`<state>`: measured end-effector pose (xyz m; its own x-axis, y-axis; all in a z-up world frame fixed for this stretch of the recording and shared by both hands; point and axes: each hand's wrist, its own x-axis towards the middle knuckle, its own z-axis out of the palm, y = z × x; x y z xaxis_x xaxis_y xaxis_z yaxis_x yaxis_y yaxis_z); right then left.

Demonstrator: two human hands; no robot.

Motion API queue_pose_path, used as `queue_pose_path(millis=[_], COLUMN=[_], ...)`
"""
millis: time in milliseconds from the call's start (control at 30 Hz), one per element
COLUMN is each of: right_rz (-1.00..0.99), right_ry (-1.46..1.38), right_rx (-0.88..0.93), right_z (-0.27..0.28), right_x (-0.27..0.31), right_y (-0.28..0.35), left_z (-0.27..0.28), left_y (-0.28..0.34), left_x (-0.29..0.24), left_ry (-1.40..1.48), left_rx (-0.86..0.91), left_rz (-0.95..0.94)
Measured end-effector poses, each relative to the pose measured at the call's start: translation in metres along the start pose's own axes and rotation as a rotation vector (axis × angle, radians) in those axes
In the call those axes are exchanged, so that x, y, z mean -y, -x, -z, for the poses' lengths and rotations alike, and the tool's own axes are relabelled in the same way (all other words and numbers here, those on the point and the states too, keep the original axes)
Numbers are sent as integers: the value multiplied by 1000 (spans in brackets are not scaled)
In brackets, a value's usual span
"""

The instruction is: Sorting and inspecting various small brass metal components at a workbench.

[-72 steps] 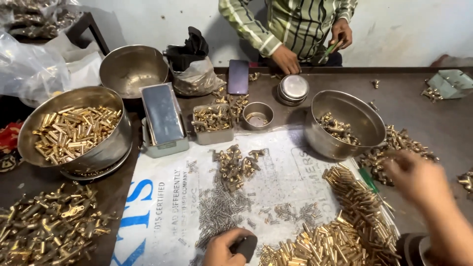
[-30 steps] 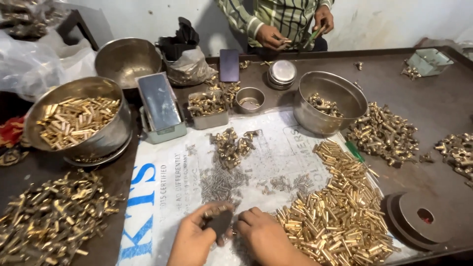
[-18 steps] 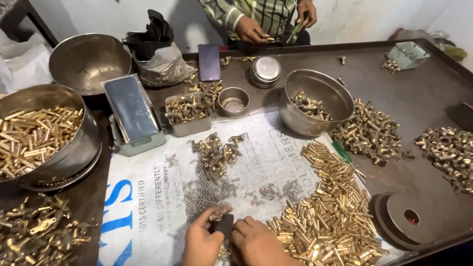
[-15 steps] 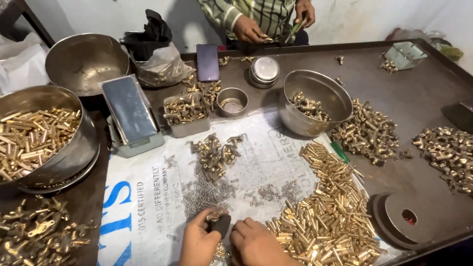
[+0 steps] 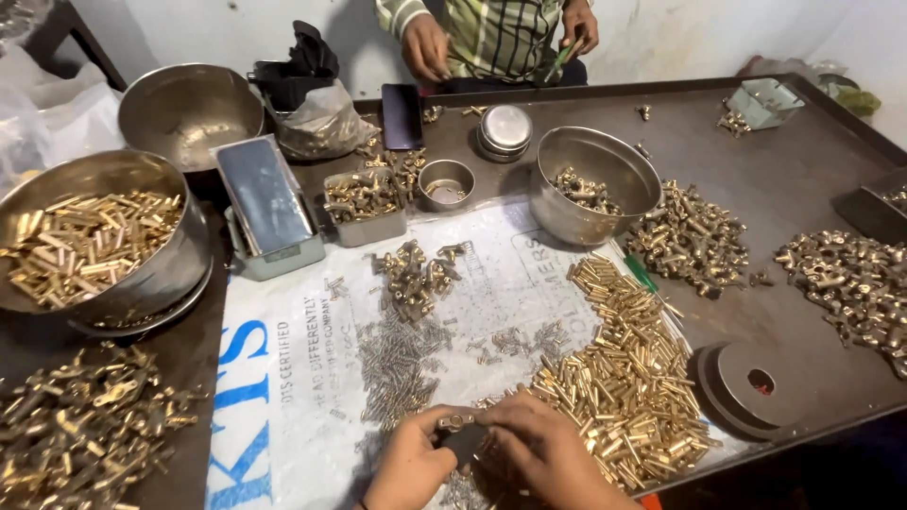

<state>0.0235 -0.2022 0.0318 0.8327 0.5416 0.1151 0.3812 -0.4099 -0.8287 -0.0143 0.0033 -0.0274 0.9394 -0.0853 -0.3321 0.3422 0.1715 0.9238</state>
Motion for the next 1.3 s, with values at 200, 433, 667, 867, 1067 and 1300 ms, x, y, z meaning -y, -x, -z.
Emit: queue_pose_path(millis=[200,433,667,867,1067,1300], right_rz=[54,-195,-318,-416,-398,-30], right_ry=[22,-81,-436,-552,-485,-281], right_rx=[85,132,58,67,-50,40], right_z=[24,36,8,-13,-10,-32], right_x=[30,26,-44,-62,-38,-26], right_y=[12,-2,-15,-40,-59,-66], left_z=[-8,-11,-1,10,30,53], left_y=[22,18,-12,-35,-35,-45], left_x=[12,-20,-7,15,16,81], left_ry=[142,214,91,246,-126,-345], left_rx=[65,159,51,21,-52,78], left_rz=[26,32,198,123,97,-437])
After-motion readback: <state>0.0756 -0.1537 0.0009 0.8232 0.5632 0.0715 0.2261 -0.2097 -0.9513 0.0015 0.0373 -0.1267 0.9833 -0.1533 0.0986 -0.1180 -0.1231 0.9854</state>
